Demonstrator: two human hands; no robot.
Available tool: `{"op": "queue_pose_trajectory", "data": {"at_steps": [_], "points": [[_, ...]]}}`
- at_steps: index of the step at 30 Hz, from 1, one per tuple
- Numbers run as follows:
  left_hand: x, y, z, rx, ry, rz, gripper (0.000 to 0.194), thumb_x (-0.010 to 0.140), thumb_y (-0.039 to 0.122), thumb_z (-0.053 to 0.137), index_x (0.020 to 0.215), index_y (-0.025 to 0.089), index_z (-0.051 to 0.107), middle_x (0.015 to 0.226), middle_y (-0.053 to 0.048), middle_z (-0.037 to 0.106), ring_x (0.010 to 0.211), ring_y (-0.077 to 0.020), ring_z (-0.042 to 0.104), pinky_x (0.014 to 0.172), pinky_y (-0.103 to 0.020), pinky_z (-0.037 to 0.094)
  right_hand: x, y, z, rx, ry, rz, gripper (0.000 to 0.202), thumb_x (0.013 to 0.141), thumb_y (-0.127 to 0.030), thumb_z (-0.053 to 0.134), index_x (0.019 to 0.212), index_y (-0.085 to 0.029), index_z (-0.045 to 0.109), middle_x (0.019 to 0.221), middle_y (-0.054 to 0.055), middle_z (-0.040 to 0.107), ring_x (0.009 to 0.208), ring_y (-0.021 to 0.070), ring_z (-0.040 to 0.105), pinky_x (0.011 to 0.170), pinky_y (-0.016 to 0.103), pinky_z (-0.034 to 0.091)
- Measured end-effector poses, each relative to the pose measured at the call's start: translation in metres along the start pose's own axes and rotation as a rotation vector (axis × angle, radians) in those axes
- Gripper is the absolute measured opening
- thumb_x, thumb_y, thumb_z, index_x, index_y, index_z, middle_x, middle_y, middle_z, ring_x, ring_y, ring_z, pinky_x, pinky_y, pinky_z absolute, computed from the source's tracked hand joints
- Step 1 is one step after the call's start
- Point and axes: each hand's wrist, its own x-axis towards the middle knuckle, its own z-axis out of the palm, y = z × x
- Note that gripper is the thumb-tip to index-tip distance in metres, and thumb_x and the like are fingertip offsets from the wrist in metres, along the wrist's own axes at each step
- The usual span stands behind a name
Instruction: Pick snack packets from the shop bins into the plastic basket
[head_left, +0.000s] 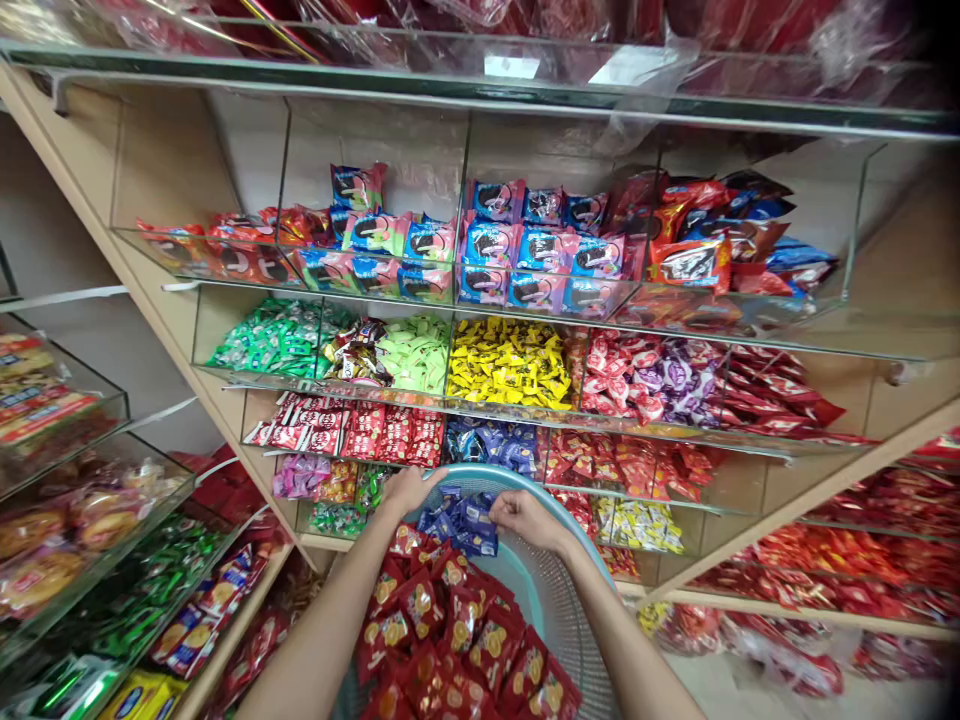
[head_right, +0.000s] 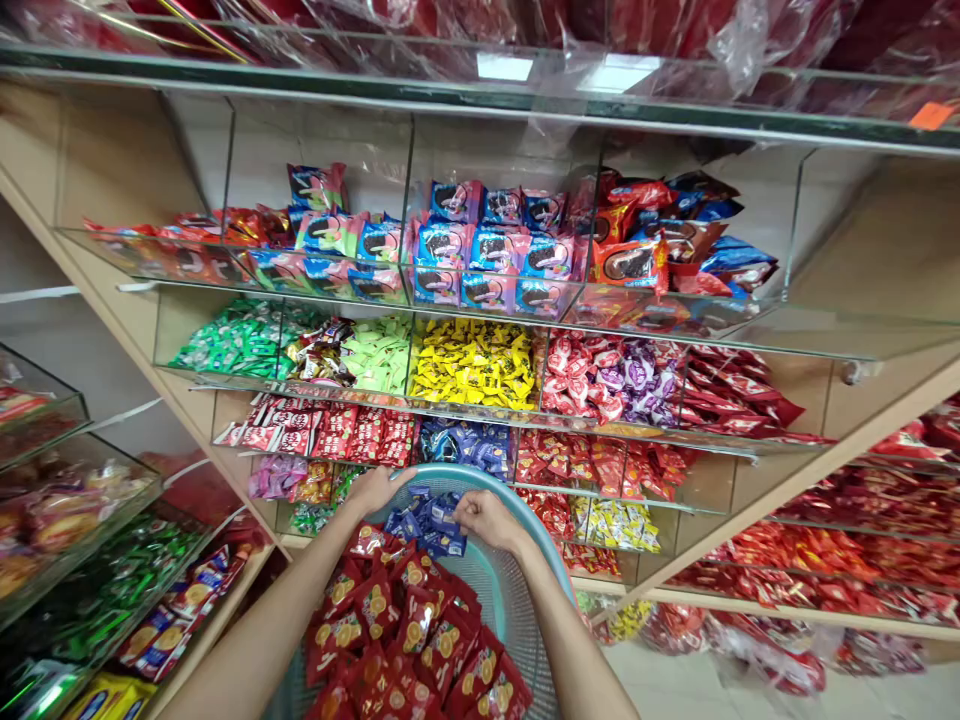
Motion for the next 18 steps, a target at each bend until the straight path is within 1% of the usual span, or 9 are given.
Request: {"op": "queue_pose_trajectory", "data": {"at_steps": [3, 8, 14, 18], "points": [[0.0, 0.0, 0.0, 0.008, -0.001, 0.01, 0.084, 0.059, 0.08, 0.01, 0.085, 0.018, 0.059, 0.089, -0.013, 0.062, 0.082, -0.0293, 0.057, 0.068, -0.037, 0.041, -0.003, 0.004, 0.0, -0.055, -0.099, 0.038, 0.024, 0.071, -0.038, 0.052, 0.068, -0.014, 0.056, 0.057, 0.002, 0.061, 0.051, 0.0104, 0.052, 0.049, 0.02, 0.037], [0.0, 0.001, -0.001, 0.012, -0.007, 0.002, 0.085, 0.059, 0.08, 0.01, 0.086, 0.017, 0.059, 0.09, -0.014, 0.062, 0.083, -0.0301, 0.057, 0.068, -0.038, 0.041, -0.004, 0.006, 0.007, -0.071, -0.166, 0.095, 0.015, 0.07, -0.029, 0.052, 0.067, -0.015, 0.056, 0.056, 0.001, 0.062, 0.053, 0.0112, 0.054, 0.053, 0.021, 0.04], [0.0, 0.0, -0.001, 0.01, -0.004, 0.005, 0.084, 0.059, 0.08, 0.011, 0.087, 0.018, 0.059, 0.09, -0.013, 0.062, 0.082, -0.0292, 0.057, 0.067, -0.037, 0.041, -0.004, 0.008, 0.013, -0.125, -0.187, 0.1, 0.01, 0.069, -0.019, 0.049, 0.067, -0.015, 0.058, 0.057, 0.001, 0.063, 0.054, 0.0109, 0.054, 0.055, 0.021, 0.041], [0.0, 0.0, -0.001, 0.004, -0.008, 0.001, 0.085, 0.058, 0.08, 0.011, 0.088, 0.017, 0.059, 0.091, -0.014, 0.062, 0.083, -0.0294, 0.057, 0.067, -0.036, 0.041, -0.002, 0.013, 0.018, -0.175, -0.17, 0.087, 0.011, 0.069, -0.021, 0.05, 0.067, -0.015, 0.059, 0.059, 0.001, 0.063, 0.056, 0.0107, 0.055, 0.057, 0.02, 0.041]]}}
